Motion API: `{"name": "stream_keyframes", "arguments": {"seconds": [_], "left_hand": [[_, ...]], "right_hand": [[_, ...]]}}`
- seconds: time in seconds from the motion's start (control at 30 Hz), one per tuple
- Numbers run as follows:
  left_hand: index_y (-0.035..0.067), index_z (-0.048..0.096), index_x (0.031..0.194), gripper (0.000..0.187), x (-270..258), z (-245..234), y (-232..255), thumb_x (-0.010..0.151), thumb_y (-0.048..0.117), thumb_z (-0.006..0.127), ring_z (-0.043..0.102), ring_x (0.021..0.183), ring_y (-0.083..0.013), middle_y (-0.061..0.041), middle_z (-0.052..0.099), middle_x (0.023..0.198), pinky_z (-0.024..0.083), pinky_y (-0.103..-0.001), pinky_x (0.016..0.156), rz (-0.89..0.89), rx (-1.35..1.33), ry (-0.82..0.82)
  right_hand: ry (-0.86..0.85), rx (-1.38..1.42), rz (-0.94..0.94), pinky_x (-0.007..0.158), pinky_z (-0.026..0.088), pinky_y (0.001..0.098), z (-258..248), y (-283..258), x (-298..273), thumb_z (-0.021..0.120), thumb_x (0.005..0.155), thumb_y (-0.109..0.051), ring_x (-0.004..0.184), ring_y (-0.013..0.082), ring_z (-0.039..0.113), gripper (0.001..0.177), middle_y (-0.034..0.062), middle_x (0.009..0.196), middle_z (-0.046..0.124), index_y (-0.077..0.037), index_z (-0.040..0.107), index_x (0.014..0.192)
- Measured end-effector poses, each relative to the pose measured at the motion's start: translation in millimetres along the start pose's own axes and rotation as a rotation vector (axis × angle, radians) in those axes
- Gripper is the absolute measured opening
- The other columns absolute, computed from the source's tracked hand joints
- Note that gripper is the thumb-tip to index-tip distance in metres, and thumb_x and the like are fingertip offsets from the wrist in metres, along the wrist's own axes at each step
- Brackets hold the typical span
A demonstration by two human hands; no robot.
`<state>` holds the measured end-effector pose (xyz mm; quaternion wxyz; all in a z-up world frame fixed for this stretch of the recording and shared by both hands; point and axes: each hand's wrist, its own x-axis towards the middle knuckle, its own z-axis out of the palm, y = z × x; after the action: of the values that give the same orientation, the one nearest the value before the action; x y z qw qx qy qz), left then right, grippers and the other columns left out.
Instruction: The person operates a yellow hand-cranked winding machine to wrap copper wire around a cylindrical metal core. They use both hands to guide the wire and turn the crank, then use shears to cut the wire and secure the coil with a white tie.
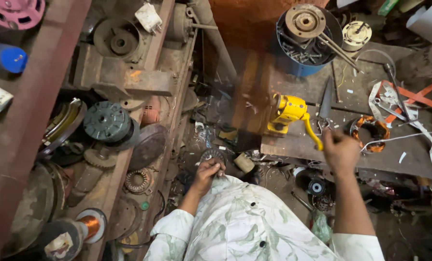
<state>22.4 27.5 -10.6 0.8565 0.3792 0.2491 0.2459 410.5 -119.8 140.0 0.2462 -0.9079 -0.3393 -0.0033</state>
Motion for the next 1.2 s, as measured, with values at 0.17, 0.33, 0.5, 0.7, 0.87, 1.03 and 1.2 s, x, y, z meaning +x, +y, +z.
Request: {"name": "stream_keyframes", "arguments": {"seconds": [0.17, 0.33, 0.5, 0.7, 0.87, 1.03, 1.2], "left_hand": [[0.001, 0.069, 0.092, 0.026, 8.0, 4.8, -1.3, 0.096, 0.026, 0.062, 0.058, 0.073, -0.0127, -0.004, 0.063, 0.075, 0.044, -0.028, 0.07, -0.019, -0.013, 0.032], [0.001, 0.069, 0.093, 0.027, 5.1, 9.2, 2.6, 0.097, 0.027, 0.061, 0.057, 0.071, -0.0126, -0.003, 0.062, 0.075, 0.044, -0.028, 0.068, -0.008, 0.011, 0.045], [0.002, 0.067, 0.093, 0.024, -3.5, 13.0, 5.9, 0.097, 0.025, 0.061, 0.058, 0.072, -0.0139, -0.004, 0.061, 0.074, 0.046, -0.029, 0.07, -0.047, -0.059, 0.032], [-0.001, 0.066, 0.096, 0.025, -8.7, 17.0, 6.1, 0.098, 0.023, 0.061, 0.058, 0.075, -0.0147, -0.004, 0.061, 0.076, 0.046, -0.029, 0.073, -0.017, -0.166, -0.019], [-0.002, 0.066, 0.097, 0.026, -2.6, 17.8, 4.0, 0.096, 0.023, 0.061, 0.058, 0.073, -0.015, -0.004, 0.061, 0.074, 0.046, -0.029, 0.073, -0.026, -0.119, 0.031], [-0.003, 0.065, 0.097, 0.026, 0.4, 22.5, -3.0, 0.096, 0.022, 0.062, 0.057, 0.069, -0.0166, -0.005, 0.059, 0.07, 0.047, -0.031, 0.072, 0.004, -0.179, 0.063], [-0.003, 0.065, 0.097, 0.026, -10.7, 23.9, -3.0, 0.096, 0.022, 0.061, 0.056, 0.069, -0.0165, -0.006, 0.06, 0.07, 0.045, -0.03, 0.07, 0.005, -0.128, 0.081]], "right_hand": [[0.301, 0.069, -0.06, 0.059, 0.039, 0.0482, -8.3, -10.8, 82.5, 0.06, 0.113, -0.033, 0.057, 0.0364, 0.056, 0.051, 0.0198, 0.062, 0.059, 0.003, 0.07, 0.079], [0.404, -0.106, -0.191, 0.055, 0.046, 0.0494, 61.3, 16.0, 166.6, 0.063, 0.107, -0.034, 0.06, 0.0394, 0.063, 0.04, 0.0192, 0.069, 0.065, -0.003, 0.073, 0.082], [0.17, -0.433, -0.188, 0.058, 0.053, 0.0526, 136.8, 60.4, 151.0, 0.066, 0.103, -0.046, 0.064, 0.0426, 0.067, 0.048, 0.0217, 0.072, 0.068, -0.007, 0.072, 0.076], [-0.06, -0.284, -0.128, 0.066, 0.054, 0.0536, 103.1, 45.4, 26.7, 0.059, 0.099, -0.046, 0.072, 0.0431, 0.069, 0.037, 0.0189, 0.078, 0.071, -0.015, 0.078, 0.091], [-0.019, -0.136, -0.078, 0.06, 0.051, 0.0514, 38.8, 16.5, -20.0, 0.058, 0.107, -0.047, 0.064, 0.0426, 0.065, 0.046, 0.0206, 0.068, 0.065, -0.012, 0.077, 0.082], [0.139, -0.039, -0.066, 0.058, 0.048, 0.0502, 12.1, 0.6, -15.7, 0.056, 0.11, -0.045, 0.058, 0.0407, 0.062, 0.051, 0.0196, 0.064, 0.061, -0.008, 0.073, 0.08], [0.322, -0.085, -0.222, 0.058, 0.047, 0.0501, -15.0, -18.0, 33.0, 0.057, 0.114, -0.041, 0.06, 0.0415, 0.062, 0.045, 0.0196, 0.066, 0.062, -0.009, 0.078, 0.089]]}}
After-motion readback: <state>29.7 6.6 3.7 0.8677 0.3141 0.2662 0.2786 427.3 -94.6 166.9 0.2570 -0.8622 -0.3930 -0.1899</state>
